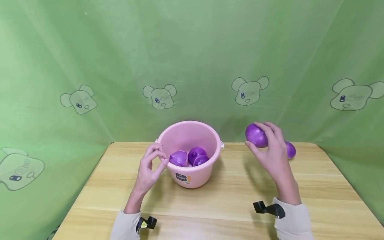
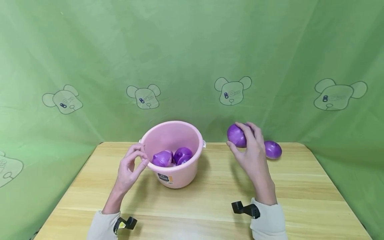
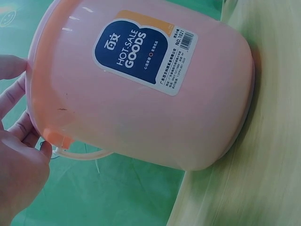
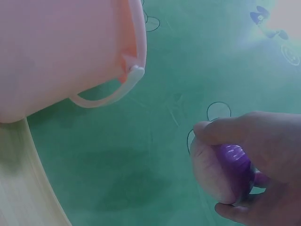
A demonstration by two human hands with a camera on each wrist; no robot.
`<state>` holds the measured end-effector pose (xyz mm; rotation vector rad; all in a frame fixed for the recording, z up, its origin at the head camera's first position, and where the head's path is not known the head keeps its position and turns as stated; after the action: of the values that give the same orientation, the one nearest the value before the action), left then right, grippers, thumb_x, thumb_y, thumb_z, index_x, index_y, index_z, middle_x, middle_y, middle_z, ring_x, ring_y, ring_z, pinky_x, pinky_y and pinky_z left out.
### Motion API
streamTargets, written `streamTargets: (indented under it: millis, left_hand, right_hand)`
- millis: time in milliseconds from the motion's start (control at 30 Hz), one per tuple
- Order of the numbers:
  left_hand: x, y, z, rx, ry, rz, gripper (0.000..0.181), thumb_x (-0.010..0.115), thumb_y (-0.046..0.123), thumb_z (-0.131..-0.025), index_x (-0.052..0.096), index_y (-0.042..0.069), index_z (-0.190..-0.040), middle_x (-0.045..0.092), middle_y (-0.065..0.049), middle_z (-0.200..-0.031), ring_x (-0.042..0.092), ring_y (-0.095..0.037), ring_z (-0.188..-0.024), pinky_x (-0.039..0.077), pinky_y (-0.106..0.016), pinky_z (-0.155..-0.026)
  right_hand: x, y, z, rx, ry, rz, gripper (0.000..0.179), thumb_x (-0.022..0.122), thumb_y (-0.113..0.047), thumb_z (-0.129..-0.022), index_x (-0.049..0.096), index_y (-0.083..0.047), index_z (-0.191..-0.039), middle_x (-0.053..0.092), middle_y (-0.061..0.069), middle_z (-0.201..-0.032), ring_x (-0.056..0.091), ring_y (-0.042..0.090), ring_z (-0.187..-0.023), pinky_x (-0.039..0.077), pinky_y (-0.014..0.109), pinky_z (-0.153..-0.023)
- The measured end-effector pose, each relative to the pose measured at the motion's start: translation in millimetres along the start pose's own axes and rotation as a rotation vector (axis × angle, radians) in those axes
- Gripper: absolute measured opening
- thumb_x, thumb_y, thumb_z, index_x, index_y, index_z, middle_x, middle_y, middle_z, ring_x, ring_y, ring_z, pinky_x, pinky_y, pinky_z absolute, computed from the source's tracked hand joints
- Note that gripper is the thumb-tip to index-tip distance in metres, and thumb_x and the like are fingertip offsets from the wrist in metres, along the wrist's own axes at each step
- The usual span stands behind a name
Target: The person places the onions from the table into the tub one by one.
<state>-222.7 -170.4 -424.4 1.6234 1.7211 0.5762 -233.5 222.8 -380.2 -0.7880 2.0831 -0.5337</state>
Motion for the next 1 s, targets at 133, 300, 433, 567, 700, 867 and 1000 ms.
streamTargets:
  millis: [133, 300, 433, 567, 700, 867, 1000]
  left_hand:
    - [-0.5, 0.7, 0.0, -0.007, 0.003, -0.001, 0.010, 0.069, -0.009, -0.086, 0.066, 0.001, -0.088, 0.056, -0.017, -0.109, 0.048, -0.033, -0.122, 0.027, -0.051, -0.121]
    - [-0.6, -0.2, 0.2, -0.009, 0.001, 0.000, 0.009, 0.069, -0.008, -0.086, 0.066, 0.000, -0.088, 0.056, -0.015, -0.110, 0.048, -0.030, -0.122, 0.027, -0.051, -0.121]
    - [-0.5, -0.6, 0.2, -0.003, 0.001, 0.004, 0.008, 0.069, -0.007, -0.086, 0.066, 0.000, -0.088, 0.056, -0.015, -0.110, 0.048, -0.033, -0.121, 0.028, -0.051, -0.121]
    - [-0.6, -1.9, 0.2, 0.003, 0.001, 0.008, 0.006, 0.069, -0.006, -0.087, 0.066, -0.001, -0.088, 0.056, -0.015, -0.109, 0.048, -0.039, -0.119, 0.028, -0.050, -0.121]
    - [-0.3, -1.9, 0.5, 0.002, 0.001, 0.006, 0.005, 0.070, -0.004, -0.087, 0.066, -0.001, -0.088, 0.056, -0.015, -0.108, 0.048, -0.039, -0.119, 0.029, -0.048, -0.120]
    - [-0.3, -0.8, 0.7, 0.008, 0.004, 0.007, 0.007, 0.069, -0.006, -0.087, 0.066, 0.001, -0.088, 0.055, -0.020, -0.108, 0.049, -0.030, -0.118, 0.033, -0.044, -0.117]
    - [0.0, -1.1, 0.7, 0.018, 0.002, 0.009, 0.006, 0.069, -0.005, -0.087, 0.066, 0.000, -0.088, 0.054, -0.024, -0.107, 0.049, -0.029, -0.117, 0.035, -0.041, -0.115]
  right_hand:
    - [-1.6, -7.3, 0.6, -0.010, 0.000, -0.008, 0.074, 0.088, -0.018, -0.081, 0.054, -0.017, -0.147, 0.039, 0.022, -0.154, 0.046, 0.057, -0.130, 0.038, 0.080, -0.098]
    - [-3.1, -12.8, 1.7, -0.007, -0.006, -0.008, 0.075, 0.088, -0.016, -0.081, 0.053, -0.017, -0.148, 0.038, 0.021, -0.155, 0.046, 0.056, -0.131, 0.039, 0.079, -0.098]
    - [-5.5, -17.3, 2.0, -0.012, -0.001, -0.003, 0.076, 0.089, -0.017, -0.080, 0.054, -0.019, -0.148, 0.038, 0.020, -0.156, 0.046, 0.054, -0.132, 0.038, 0.079, -0.100]
    - [-7.9, -22.3, 2.6, -0.023, 0.009, -0.006, 0.076, 0.089, -0.016, -0.080, 0.054, -0.019, -0.147, 0.039, 0.019, -0.155, 0.046, 0.054, -0.132, 0.038, 0.079, -0.100]
    - [-9.8, -28.2, 3.6, -0.034, 0.016, -0.014, 0.077, 0.089, -0.015, -0.079, 0.054, -0.019, -0.147, 0.039, 0.019, -0.155, 0.047, 0.054, -0.131, 0.039, 0.078, -0.100]
    - [-10.2, -37.3, 4.9, -0.050, 0.004, -0.027, 0.076, 0.090, -0.016, -0.079, 0.055, -0.020, -0.147, 0.039, 0.017, -0.156, 0.047, 0.053, -0.132, 0.039, 0.077, -0.101]
    - [-8.7, -43.6, 5.8, -0.075, -0.003, -0.042, 0.076, 0.090, -0.016, -0.079, 0.056, -0.019, -0.146, 0.039, 0.017, -0.156, 0.047, 0.051, -0.132, 0.041, 0.076, -0.100]
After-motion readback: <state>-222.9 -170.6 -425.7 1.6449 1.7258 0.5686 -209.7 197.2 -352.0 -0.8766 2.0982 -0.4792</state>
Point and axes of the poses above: each hand's wrist, its own z-axis away from the middle knuckle, its own x-axis out of the palm, y = z × x, the point moved 2 cm from there along -z, towards the middle knuckle
